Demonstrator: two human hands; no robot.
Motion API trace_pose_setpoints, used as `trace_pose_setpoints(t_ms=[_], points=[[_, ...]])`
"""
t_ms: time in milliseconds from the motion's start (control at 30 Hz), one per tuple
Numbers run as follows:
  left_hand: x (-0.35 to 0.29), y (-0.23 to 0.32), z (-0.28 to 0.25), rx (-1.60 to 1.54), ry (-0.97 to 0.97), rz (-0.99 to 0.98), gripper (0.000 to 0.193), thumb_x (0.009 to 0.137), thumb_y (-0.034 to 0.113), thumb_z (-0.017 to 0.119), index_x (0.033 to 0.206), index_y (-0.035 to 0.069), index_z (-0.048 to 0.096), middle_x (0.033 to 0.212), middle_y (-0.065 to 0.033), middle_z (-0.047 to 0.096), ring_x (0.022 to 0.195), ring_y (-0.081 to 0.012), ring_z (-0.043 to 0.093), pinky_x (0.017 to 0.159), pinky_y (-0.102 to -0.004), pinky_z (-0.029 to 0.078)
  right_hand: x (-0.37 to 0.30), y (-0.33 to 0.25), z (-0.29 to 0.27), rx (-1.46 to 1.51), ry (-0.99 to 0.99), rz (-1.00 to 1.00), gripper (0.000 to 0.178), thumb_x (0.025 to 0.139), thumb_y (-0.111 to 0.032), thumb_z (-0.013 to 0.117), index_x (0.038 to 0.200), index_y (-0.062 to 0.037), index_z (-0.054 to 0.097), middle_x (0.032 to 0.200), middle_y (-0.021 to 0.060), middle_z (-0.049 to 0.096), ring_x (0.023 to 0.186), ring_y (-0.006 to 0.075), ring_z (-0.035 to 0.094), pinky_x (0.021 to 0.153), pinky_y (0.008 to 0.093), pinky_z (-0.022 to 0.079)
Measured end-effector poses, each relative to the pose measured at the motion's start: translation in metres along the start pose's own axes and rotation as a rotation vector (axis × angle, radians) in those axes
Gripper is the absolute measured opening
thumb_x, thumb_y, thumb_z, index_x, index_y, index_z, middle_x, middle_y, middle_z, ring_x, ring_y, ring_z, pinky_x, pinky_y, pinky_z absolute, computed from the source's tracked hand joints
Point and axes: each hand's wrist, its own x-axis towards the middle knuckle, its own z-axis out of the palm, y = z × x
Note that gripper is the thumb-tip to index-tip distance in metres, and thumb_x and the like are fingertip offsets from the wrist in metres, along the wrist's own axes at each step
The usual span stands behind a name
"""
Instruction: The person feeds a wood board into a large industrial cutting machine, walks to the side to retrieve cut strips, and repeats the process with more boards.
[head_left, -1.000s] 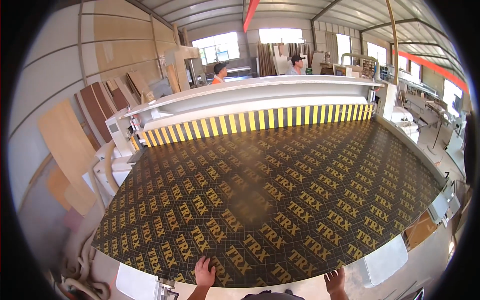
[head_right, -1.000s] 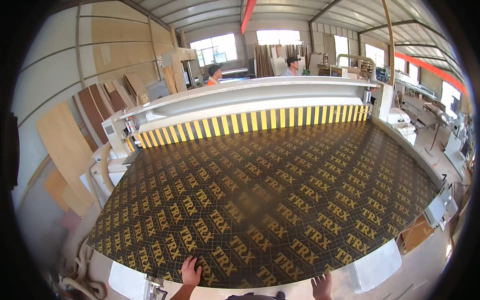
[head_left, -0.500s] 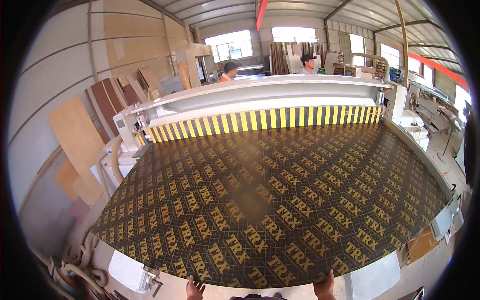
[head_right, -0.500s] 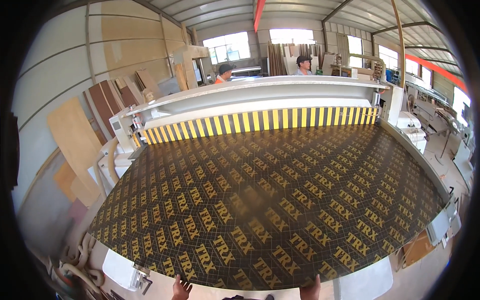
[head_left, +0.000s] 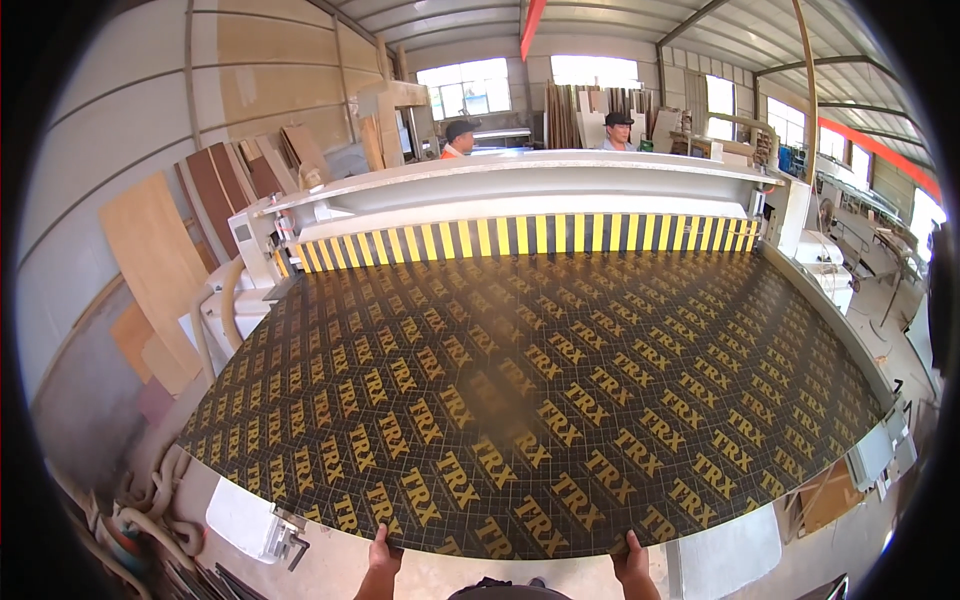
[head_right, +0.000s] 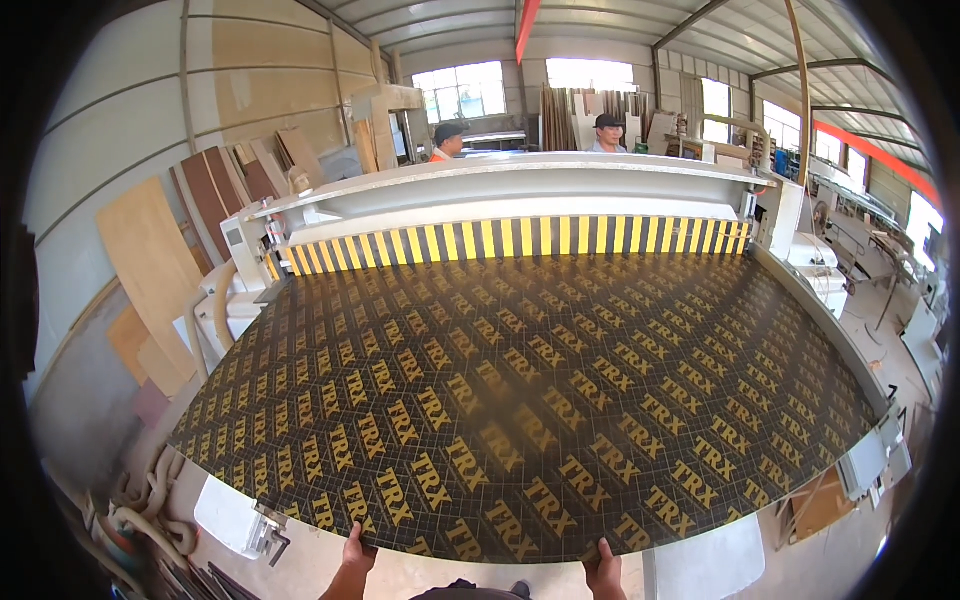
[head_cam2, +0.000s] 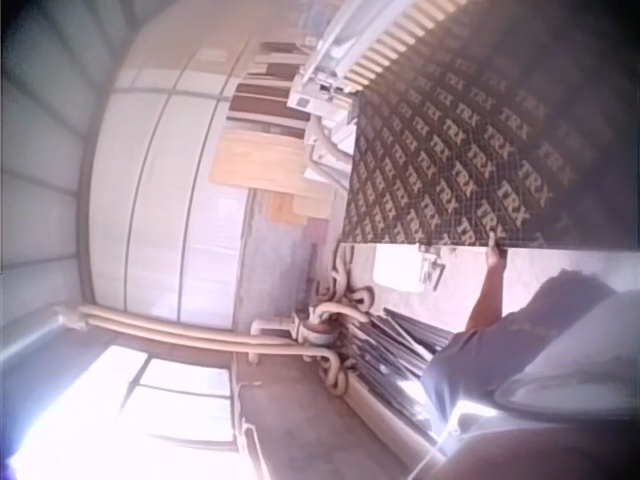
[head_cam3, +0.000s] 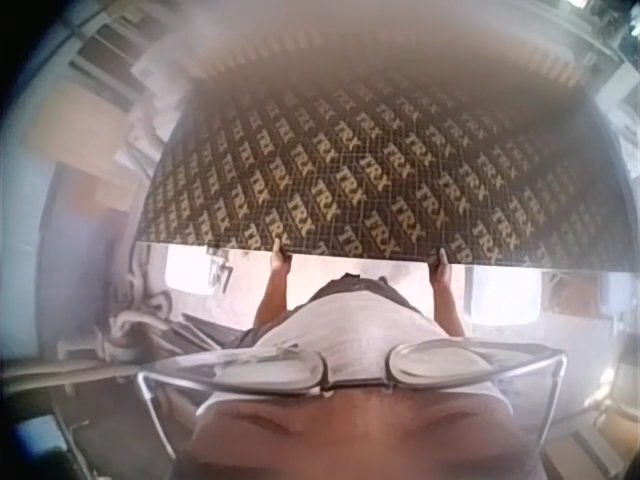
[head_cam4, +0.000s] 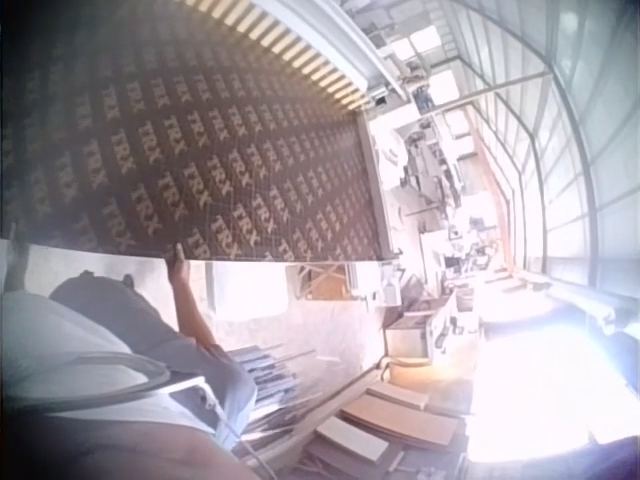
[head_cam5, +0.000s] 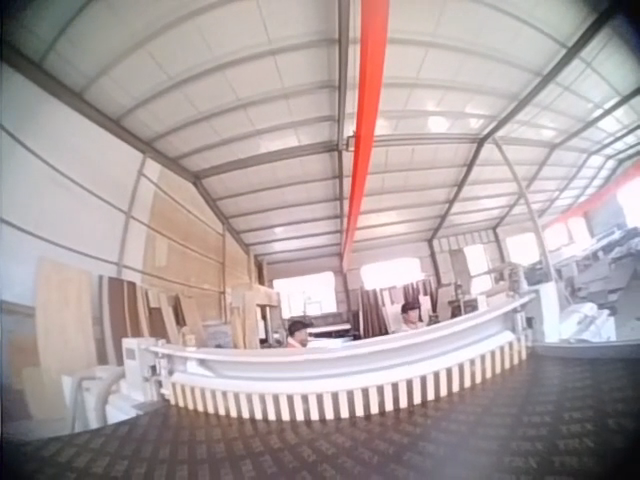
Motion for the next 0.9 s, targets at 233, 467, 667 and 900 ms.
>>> trace_pose_setpoints(t_ms=[233, 467, 667, 900], points=[[-0.009, 0.005, -0.003, 0.012, -0.228, 0.04, 0.037, 0.101, 0.019, 0.059, 0.136, 0.007, 0.055, 0.127, -0.0087, 0.066, 0.115, -0.0256, 0.064, 0.1, -0.0415, 0.053, 0.0, -0.003, 0.003, 0.006, 0.015, -0.01, 0.04, 0.1, -0.016, 0.06, 0.138, -0.0068, 0.052, 0.129, 0.0092, 0.064, 0.114, 0.0276, 0.064, 0.1, 0.0438, 0.054], [-0.018, 0.007, 0.002, 0.048, -0.123, 0.021, 0.031, 0.099, 0.015, 0.065, 0.128, 0.009, 0.058, 0.12, -0.0072, 0.068, 0.106, -0.0243, 0.067, 0.087, -0.0429, 0.056, 0.006, 0.001, 0.0, 0.064, 0.067, -0.016, 0.034, 0.101, -0.013, 0.058, 0.133, -0.004, 0.054, 0.124, 0.0108, 0.065, 0.108, 0.027, 0.066, 0.093, 0.0431, 0.057], [-0.011, 0.009, 0.0, 0.036, -0.156, 0.056, 0.03, 0.097, 0.012, 0.066, 0.125, 0.01, 0.059, 0.118, -0.0068, 0.069, 0.104, -0.0246, 0.068, 0.083, -0.0427, 0.057, 0.006, 0.001, 0.006, 0.012, 0.078, -0.041, 0.018, 0.101, -0.017, 0.061, 0.116, -0.0071, 0.061, 0.106, 0.0057, 0.069, 0.093, 0.0211, 0.068, 0.078, 0.0342, 0.058], [-0.005, 0.011, -0.015, 0.168, -0.166, -0.003, 0.033, 0.096, 0.019, 0.068, 0.126, 0.014, 0.055, 0.112, -0.0036, 0.069, 0.094, -0.0225, 0.069, 0.071, -0.0408, 0.057, -0.005, 0.001, 0.02, 0.007, 0.146, -0.049, 0.01, 0.098, -0.018, 0.066, 0.105, -0.0105, 0.064, 0.094, 0.0018, 0.069, 0.082, 0.0177, 0.067, 0.068, 0.0313, 0.056]])
